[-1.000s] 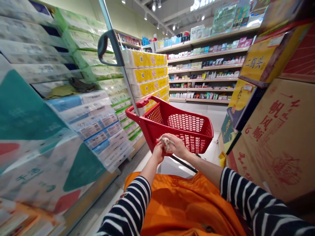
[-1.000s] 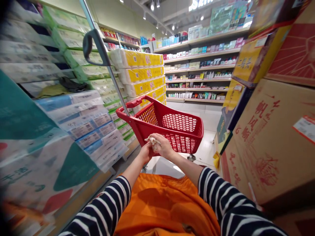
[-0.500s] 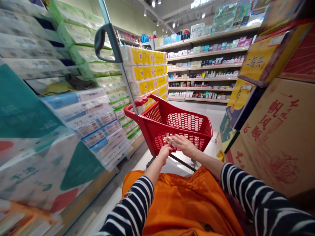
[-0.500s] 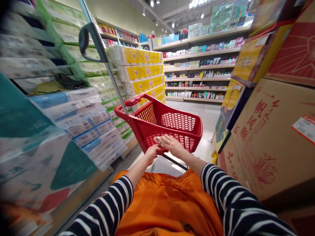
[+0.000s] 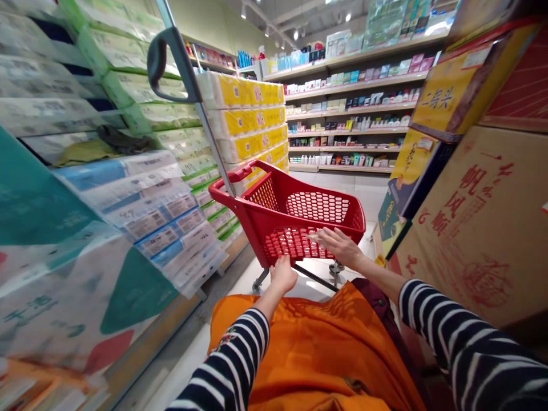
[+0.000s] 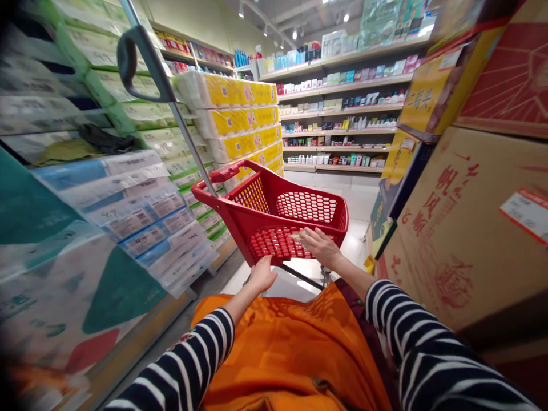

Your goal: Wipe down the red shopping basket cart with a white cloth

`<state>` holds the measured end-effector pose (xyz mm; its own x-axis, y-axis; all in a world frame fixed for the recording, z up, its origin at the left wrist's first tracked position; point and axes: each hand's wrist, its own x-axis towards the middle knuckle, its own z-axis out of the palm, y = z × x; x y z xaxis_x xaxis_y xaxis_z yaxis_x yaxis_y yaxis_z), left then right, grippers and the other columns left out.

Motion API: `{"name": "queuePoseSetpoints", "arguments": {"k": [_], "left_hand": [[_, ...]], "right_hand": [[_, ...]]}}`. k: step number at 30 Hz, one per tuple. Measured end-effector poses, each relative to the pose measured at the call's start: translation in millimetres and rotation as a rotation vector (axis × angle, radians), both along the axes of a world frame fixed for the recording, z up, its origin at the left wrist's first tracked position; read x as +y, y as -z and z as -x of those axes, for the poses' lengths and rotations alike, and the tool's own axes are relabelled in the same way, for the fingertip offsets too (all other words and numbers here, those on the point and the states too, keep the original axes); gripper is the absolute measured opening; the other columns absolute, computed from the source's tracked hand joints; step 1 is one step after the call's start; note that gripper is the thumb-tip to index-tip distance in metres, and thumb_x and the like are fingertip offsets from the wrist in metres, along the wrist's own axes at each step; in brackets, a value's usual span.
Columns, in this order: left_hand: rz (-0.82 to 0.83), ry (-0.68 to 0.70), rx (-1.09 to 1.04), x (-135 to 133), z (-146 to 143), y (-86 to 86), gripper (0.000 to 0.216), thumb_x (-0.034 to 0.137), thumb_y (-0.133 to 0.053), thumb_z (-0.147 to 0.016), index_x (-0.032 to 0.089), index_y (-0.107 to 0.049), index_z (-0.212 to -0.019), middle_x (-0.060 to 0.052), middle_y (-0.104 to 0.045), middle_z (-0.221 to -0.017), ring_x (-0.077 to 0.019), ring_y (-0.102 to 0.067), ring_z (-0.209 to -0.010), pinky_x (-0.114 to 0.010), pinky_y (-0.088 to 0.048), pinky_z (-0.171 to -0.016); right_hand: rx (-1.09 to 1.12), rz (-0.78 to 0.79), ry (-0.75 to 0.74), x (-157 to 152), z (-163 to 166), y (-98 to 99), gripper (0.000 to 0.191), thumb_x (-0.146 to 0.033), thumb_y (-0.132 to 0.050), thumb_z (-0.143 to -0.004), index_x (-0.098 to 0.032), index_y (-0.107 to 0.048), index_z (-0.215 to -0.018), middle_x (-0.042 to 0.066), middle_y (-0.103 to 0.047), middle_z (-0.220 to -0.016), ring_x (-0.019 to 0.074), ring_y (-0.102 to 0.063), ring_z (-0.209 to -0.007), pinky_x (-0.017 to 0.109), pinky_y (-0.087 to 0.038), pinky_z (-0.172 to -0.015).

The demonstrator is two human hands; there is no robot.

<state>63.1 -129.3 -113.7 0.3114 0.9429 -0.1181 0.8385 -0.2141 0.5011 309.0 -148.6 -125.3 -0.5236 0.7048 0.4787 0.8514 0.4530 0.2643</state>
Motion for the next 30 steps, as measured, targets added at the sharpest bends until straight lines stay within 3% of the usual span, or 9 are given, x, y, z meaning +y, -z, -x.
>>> {"name": "queuePoseSetpoints", "arguments": {"k": [2,4,9,11,19,21,26,28,30], "left_hand": [[-0.049,0.055,0.094,-3,-6,-3.9,0.06,0.012,-0.047,-0.073,0.015,-0.042,-0.132,-0.013,-0.042,-0.143,-0.0257,-0.036,-0.133,-0.05,-0.027,-0.108],[-0.067,0.093,0.124,-7,-11,-6.5,0.062,0.013,-0.046,-0.073,0.013,-0.039,-0.135,-0.013,-0.038,-0.145,-0.0253,-0.033,-0.134,-0.05,-0.026,-0.109],[-0.084,0.193,0.153,-17,-21,-4.1,0.064,0.016,-0.045,-0.073,0.013,-0.037,-0.137,-0.013,-0.034,-0.148,-0.0252,-0.029,-0.137,-0.053,-0.022,-0.111],[-0.088,0.22,0.166,-19,-23,-2.5,0.065,0.016,-0.045,-0.073,0.012,-0.036,-0.138,-0.013,-0.033,-0.148,-0.0252,-0.027,-0.137,-0.053,-0.021,-0.111],[-0.074,0.21,0.233,-21,-25,-12.8,0.068,0.019,-0.046,-0.074,0.012,-0.031,-0.14,-0.01,-0.028,-0.151,-0.0229,-0.023,-0.139,-0.051,-0.018,-0.113],[-0.067,0.215,0.241,-21,-21,-12.4,0.068,0.021,-0.046,-0.074,0.013,-0.031,-0.14,-0.009,-0.028,-0.151,-0.0227,-0.023,-0.139,-0.05,-0.018,-0.113],[-0.039,0.203,0.284,-17,-9,-1.0,0.066,0.022,-0.045,-0.075,0.012,-0.033,-0.139,-0.011,-0.028,-0.151,-0.0236,-0.023,-0.139,-0.053,-0.018,-0.113],[-0.033,0.188,0.301,-14,-6,1.7,0.067,0.022,-0.046,-0.075,0.011,-0.033,-0.139,-0.011,-0.028,-0.151,-0.0239,-0.023,-0.139,-0.053,-0.018,-0.112],[-0.047,0.172,0.308,-11,-4,0.4,0.067,0.022,-0.046,-0.075,0.01,-0.032,-0.139,-0.012,-0.029,-0.15,-0.0242,-0.023,-0.139,-0.053,-0.019,-0.112]], "right_hand": [[0.04,-0.053,0.05,-2,-12,-15.5,0.046,-0.006,-0.038,-0.09,-0.021,-0.05,-0.131,0.007,-0.049,-0.137,0.0252,-0.033,-0.135,0.051,-0.028,-0.11],[0.041,-0.055,0.062,-6,-23,-16.9,0.045,-0.006,-0.037,-0.09,-0.021,-0.052,-0.13,0.007,-0.05,-0.137,0.0253,-0.033,-0.135,0.051,-0.029,-0.11],[-0.034,0.044,0.023,-25,-32,29.6,0.045,-0.003,-0.041,-0.086,-0.019,-0.055,-0.126,0.01,-0.056,-0.13,0.0236,-0.044,-0.127,0.047,-0.038,-0.104],[-0.053,0.034,0.014,-28,-28,38.8,0.044,-0.002,-0.042,-0.085,-0.018,-0.057,-0.124,0.01,-0.059,-0.126,0.0231,-0.045,-0.126,0.046,-0.039,-0.103],[-0.048,-0.167,-0.035,12,-3,-12.4,0.044,-0.008,-0.042,-0.09,-0.018,-0.049,-0.132,0.008,-0.048,-0.139,0.0263,-0.033,-0.134,0.05,-0.029,-0.109],[-0.07,-0.135,-0.071,18,-3,-5.0,0.048,-0.007,-0.042,-0.088,-0.017,-0.046,-0.134,0.009,-0.049,-0.137,0.025,-0.036,-0.133,0.048,-0.03,-0.108],[-0.141,0.024,-0.098,7,0,36.0,0.054,-0.004,-0.041,-0.085,-0.015,-0.04,-0.138,0.011,-0.053,-0.133,0.0224,-0.045,-0.126,0.043,-0.039,-0.103],[-0.146,0.037,-0.114,8,9,36.1,0.05,-0.005,-0.041,-0.086,-0.016,-0.044,-0.135,0.01,-0.055,-0.131,0.023,-0.046,-0.125,0.043,-0.039,-0.102],[-0.135,0.015,-0.137,19,23,20.6,0.046,-0.008,-0.04,-0.088,-0.016,-0.047,-0.133,0.01,-0.053,-0.133,0.0248,-0.042,-0.128,0.046,-0.036,-0.105]]}}
